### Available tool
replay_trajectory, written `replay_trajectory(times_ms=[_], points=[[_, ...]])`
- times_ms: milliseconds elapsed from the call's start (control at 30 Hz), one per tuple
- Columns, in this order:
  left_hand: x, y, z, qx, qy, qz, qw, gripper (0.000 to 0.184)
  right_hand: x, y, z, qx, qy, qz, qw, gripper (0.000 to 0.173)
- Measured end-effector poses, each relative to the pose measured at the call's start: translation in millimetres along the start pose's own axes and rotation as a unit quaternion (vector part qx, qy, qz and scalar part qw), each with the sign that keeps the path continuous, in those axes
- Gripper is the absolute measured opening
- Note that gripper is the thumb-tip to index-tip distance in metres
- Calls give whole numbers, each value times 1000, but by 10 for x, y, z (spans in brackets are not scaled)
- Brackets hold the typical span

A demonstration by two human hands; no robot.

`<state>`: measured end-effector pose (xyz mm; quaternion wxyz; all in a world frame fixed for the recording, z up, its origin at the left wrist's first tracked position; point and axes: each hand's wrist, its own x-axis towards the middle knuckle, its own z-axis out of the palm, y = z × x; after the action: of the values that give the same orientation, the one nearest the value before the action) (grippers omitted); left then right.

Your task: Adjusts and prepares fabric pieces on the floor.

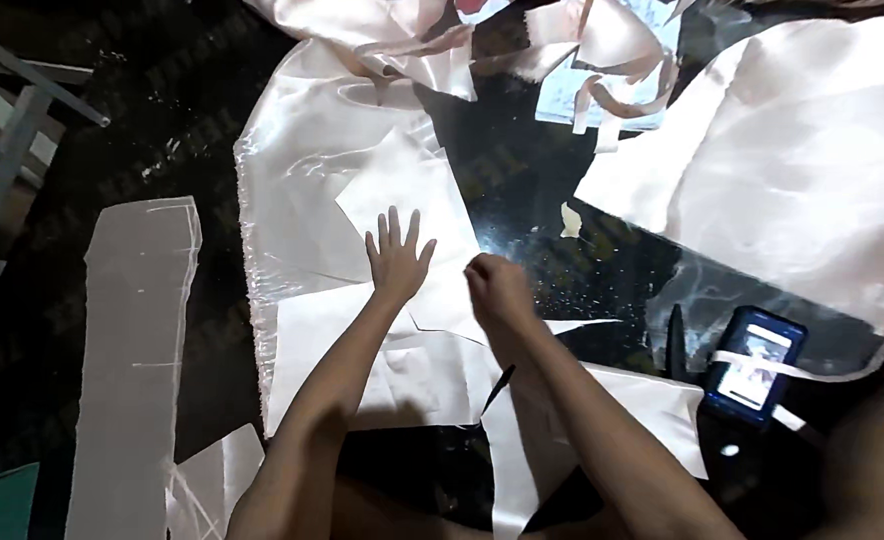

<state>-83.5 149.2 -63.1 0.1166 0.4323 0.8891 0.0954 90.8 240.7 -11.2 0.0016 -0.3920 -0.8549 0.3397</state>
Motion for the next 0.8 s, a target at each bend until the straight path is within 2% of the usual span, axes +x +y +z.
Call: replay_trajectory(times_ms=[67,167,233,267,333,400,433,500,567,633,800], points=[[5,3,-39,-2,-15,-2,1000,69,0,341,-323,-16,48,56,997,31],[91,8,-248,-17,-25,-2,1000,66,-257,1021,-892,-47,193,163,966,37],[308,17,-451,-52,8,14,999,54,-611,1151,-1143,-38,231,183,955,44],[456,25,-560,-72,17,17,997,47,-792,1078,-1159,-42,219,165,961,39],[787,71,-756,-116,12,-3,993,38,-1072,804,-991,-22,139,109,984,30],[1103,151,-884,-141,8,-45,989,39,-1201,530,-670,15,72,76,994,28],[1238,202,-931,-141,6,-67,988,42,-1221,445,-491,24,64,65,996,29],[1437,288,-987,-125,-6,-94,988,49,-1204,347,-191,26,63,56,996,37],[1575,314,-990,-94,-35,-98,990,59,-1169,274,-11,23,56,82,995,48],[1685,277,-955,-67,-55,-87,992,63,-1148,259,106,15,73,93,993,43],[1816,183,-932,-42,-48,-66,996,36,-1133,298,187,27,105,68,992,25]])
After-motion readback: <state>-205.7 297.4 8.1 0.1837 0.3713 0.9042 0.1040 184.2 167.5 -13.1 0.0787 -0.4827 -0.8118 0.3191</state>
